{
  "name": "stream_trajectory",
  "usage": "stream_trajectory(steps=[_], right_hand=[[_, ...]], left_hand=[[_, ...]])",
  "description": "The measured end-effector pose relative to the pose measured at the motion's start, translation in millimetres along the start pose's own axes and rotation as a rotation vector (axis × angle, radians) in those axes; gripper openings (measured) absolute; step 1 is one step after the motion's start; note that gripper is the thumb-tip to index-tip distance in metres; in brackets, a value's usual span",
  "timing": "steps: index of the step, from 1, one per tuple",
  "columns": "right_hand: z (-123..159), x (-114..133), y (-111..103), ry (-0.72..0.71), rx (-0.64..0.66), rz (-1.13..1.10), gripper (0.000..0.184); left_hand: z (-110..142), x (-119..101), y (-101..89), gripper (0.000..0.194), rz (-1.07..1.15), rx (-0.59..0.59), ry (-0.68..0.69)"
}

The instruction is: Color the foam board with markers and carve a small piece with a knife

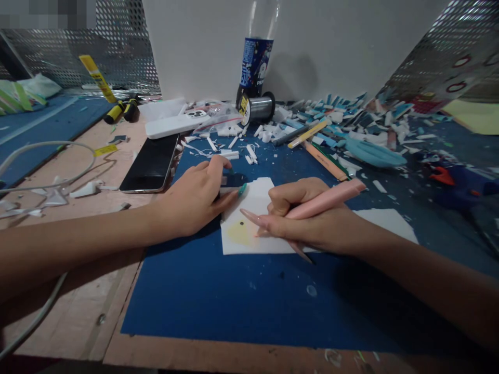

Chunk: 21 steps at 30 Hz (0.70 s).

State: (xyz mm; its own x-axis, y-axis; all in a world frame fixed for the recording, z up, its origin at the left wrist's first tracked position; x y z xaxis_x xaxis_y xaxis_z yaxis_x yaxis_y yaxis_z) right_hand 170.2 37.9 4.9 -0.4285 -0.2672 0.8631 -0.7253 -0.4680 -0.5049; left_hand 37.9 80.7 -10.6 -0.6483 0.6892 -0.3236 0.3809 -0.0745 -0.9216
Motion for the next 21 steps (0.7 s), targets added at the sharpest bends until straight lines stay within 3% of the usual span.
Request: stream_trajectory(steps=[3,10,16,21], right_hand=[[0.3,1.0,-2.1,-0.015,-0.041,-0.003,0.045],[0.3,-1.6,2.2,0.033,0.051,-0.076,0.044],[-0.1,0.6,-0.5,-0.012,-0.004,-0.039,0.042],[0.8,1.3,3.3,-0.015,0.043,-0.081,0.042]], left_hand=[[0.4,2.1,1.1,0.037,-0.017,0.014,-0.014],[1.1,2.0,0.7,0.036,-0.016,-0.002,-0.011],[1.3,2.9,1.7,0.039,-0.016,0.012,-0.012],[0.6,1.8,1.0,0.037,-0.006,0.008,-0.014]])
Point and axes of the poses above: each hand's wrist, its own z-axis away from the middle knuckle, its own y-axis out of the palm, x = y × z, the point moved 6 cm from there along -z, towards the middle knuckle, and after that the axes turned 1 degree about x, right-handed, at the moved point
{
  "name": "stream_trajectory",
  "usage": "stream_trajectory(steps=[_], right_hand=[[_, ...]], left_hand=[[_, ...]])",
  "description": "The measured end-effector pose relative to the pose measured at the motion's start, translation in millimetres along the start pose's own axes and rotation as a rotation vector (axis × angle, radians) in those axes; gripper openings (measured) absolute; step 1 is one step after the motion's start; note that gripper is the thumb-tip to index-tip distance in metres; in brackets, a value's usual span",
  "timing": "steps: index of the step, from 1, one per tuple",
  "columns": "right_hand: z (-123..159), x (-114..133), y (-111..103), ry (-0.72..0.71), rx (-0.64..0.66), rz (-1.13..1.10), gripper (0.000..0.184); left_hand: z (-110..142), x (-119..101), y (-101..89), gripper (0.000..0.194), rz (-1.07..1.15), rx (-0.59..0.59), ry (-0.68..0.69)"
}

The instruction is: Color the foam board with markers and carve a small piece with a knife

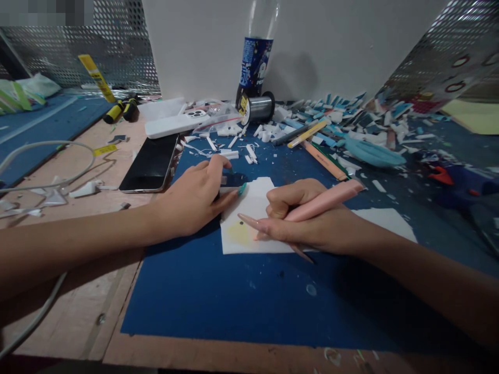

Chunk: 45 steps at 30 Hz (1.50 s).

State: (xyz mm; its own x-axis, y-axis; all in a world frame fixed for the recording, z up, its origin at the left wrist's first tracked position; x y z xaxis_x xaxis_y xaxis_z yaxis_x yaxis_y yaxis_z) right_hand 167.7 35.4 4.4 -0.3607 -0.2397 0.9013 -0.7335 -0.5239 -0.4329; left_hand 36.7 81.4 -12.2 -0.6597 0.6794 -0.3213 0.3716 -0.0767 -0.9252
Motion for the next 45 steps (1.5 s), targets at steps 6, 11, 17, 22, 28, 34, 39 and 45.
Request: stream_trajectory(steps=[6,11,17,22,28,34,39,45], right_hand=[[-1,2,-4,-0.012,-0.067,0.052,0.042],[-1,0,0,0.025,0.009,-0.034,0.043],[1,-2,1,0.035,0.042,-0.048,0.046],[1,1,1,0.008,0.037,-0.042,0.045],[-2,3,1,-0.02,0.047,-0.022,0.046],[-3,1,-5,-0.031,-0.042,0.059,0.045],[-4,1,-10,-0.058,-0.151,0.071,0.045],[-2,2,-1,-0.065,0.01,0.008,0.048]], left_hand=[[0,-1,-0.2,0.038,0.006,-0.006,0.002],[0,-1,-0.6,0.037,0.014,0.001,0.005],[-1,-3,-1.5,0.039,0.006,-0.002,0.009],[-1,-3,-1.3,0.039,0.001,-0.004,0.012],[-1,-3,-1.3,0.039,-0.009,-0.012,0.012],[-1,-2,-1.7,0.04,0.009,-0.01,0.007],[0,-3,-1.8,0.039,0.007,-0.003,0.01],[-1,-3,-1.7,0.04,0.001,0.009,-0.008]])
Point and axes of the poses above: each hand's wrist, its own z-axis away from the middle knuckle, its own y-axis out of the palm, x = y × z, the point moved 6 cm from there along -z, towards the middle knuckle, and after that the axes turned 1 degree about x, right-handed, at the moved point
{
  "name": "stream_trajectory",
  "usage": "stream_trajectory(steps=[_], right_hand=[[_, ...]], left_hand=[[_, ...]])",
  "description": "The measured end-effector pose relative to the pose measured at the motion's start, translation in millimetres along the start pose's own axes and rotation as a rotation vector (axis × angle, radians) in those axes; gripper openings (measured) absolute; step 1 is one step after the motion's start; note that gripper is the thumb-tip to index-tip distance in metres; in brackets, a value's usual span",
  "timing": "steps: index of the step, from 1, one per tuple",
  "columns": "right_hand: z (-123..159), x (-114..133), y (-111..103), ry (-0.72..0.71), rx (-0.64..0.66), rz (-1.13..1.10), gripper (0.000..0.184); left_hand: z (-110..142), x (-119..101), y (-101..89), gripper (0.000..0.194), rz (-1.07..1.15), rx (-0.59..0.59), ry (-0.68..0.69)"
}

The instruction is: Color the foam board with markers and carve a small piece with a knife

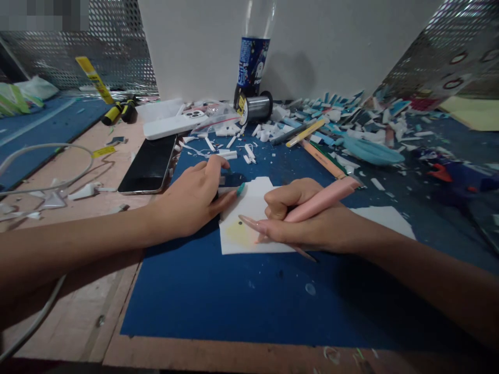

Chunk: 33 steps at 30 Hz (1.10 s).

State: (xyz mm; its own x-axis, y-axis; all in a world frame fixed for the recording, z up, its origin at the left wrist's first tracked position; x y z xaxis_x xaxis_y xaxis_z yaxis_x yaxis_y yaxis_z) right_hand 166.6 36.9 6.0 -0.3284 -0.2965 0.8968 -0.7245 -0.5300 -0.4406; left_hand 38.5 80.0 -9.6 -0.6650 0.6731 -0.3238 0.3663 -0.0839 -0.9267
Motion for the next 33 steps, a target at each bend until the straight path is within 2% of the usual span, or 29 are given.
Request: stream_trajectory(steps=[6,11,16,21,33], right_hand=[[-0.1,0.1,-4.9,0.045,-0.093,0.045,0.044],[-0.3,-1.0,2.9,0.067,0.023,-0.067,0.047],[-0.7,-0.1,-3.6,0.033,-0.084,0.03,0.043],[0.3,0.7,2.6,0.043,0.012,-0.087,0.046],[0.9,0.6,2.1,0.027,0.033,-0.039,0.048]], left_hand=[[-0.2,0.1,0.0,0.04,0.016,-0.005,0.002],[-0.3,-0.2,0.9,0.04,0.003,-0.007,0.013],[0.1,-0.3,0.0,0.038,0.014,-0.006,0.008],[0.5,1.1,0.6,0.04,0.006,0.009,-0.007],[0.5,0.4,0.1,0.04,-0.005,0.01,0.0]])
Point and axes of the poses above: each hand's wrist, its own z-axis away from the middle knuckle, its own y-axis out of the palm, x = y × z, the point moved 6 cm from there along -z, towards the middle knuckle, and after that the axes turned 1 degree about x, right-handed, at the moved point
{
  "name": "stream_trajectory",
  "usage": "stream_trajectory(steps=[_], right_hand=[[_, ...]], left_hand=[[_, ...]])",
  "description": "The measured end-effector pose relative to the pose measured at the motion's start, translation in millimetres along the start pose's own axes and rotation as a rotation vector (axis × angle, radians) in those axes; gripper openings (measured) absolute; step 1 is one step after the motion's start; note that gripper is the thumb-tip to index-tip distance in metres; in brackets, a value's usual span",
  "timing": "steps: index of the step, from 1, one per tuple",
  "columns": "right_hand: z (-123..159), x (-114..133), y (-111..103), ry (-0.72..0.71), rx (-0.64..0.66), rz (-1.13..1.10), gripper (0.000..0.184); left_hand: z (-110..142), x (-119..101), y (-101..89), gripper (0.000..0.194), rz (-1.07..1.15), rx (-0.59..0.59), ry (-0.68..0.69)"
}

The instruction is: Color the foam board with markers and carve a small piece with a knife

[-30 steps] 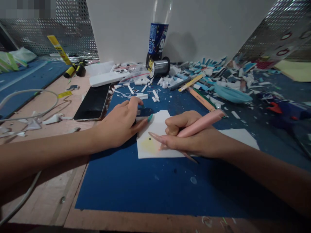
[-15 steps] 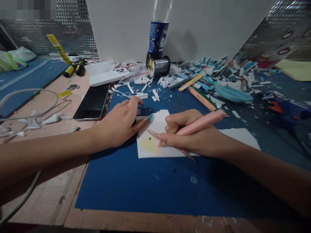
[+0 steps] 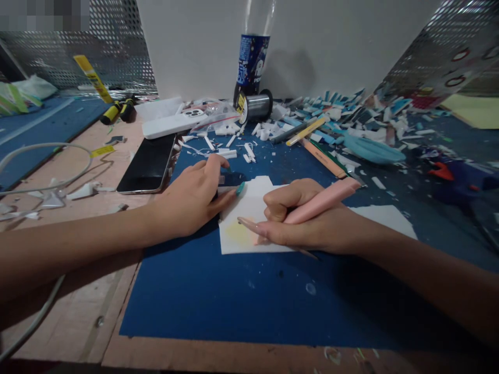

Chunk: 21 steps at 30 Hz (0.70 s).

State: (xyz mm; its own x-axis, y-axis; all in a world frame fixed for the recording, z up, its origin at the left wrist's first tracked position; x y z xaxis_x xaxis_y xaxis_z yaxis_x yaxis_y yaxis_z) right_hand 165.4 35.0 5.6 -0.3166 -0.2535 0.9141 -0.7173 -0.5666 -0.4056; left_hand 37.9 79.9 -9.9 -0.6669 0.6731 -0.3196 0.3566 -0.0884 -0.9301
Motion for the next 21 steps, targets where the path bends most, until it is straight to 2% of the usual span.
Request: stream_trajectory(steps=[4,9,16,21], right_hand=[[-1,3,-1,-0.038,-0.004,0.024,0.049],[-2,2,-1,0.001,0.001,0.04,0.049],[-2,0,-9,-0.012,-0.155,0.085,0.044],[-2,1,-11,-0.004,-0.212,0.116,0.044]], left_hand=[[0,0,0.2,0.039,-0.002,-0.01,0.003],[0,1,0.4,0.037,-0.007,-0.016,0.008],[1,1,0.1,0.035,0.016,-0.032,0.019],[1,1,0.8,0.034,0.019,-0.029,0.011]])
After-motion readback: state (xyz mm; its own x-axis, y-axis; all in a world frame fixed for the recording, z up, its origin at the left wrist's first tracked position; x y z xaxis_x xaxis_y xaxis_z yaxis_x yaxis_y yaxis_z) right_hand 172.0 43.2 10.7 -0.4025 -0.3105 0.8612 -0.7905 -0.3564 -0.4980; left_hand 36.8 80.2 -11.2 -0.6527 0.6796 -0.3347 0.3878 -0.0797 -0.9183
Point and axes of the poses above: each hand's wrist, its own z-axis away from the middle knuckle, its own y-axis out of the palm, x = y × z, the point moved 6 cm from there along -z, towards the middle knuckle, and after that the axes turned 1 degree about x, right-handed, at the moved point
